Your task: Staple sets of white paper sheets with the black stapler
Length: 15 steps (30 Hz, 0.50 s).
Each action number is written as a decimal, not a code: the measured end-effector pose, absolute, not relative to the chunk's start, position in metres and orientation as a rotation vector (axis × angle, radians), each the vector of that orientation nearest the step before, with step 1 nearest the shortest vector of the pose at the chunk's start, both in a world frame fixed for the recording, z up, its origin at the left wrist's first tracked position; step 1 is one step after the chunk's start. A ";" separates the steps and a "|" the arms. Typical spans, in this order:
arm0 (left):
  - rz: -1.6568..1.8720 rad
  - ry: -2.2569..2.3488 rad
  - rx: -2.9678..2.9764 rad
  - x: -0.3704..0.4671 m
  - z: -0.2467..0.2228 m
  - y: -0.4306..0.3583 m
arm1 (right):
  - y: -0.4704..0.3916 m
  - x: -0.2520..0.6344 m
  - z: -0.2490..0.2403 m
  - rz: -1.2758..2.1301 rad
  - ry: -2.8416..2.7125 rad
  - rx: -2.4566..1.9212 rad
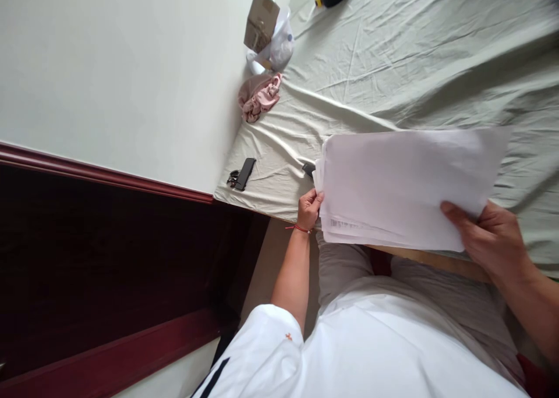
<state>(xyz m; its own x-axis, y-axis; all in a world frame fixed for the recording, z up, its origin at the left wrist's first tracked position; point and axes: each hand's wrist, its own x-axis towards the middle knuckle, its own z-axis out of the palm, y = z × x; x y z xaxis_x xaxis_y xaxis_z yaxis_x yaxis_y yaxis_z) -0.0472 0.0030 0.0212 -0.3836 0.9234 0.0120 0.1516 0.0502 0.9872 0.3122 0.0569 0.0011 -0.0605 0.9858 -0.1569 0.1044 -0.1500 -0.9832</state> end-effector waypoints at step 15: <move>1.736 1.418 1.117 -0.038 0.083 0.012 | 0.042 0.308 0.054 0.960 -1.121 -1.478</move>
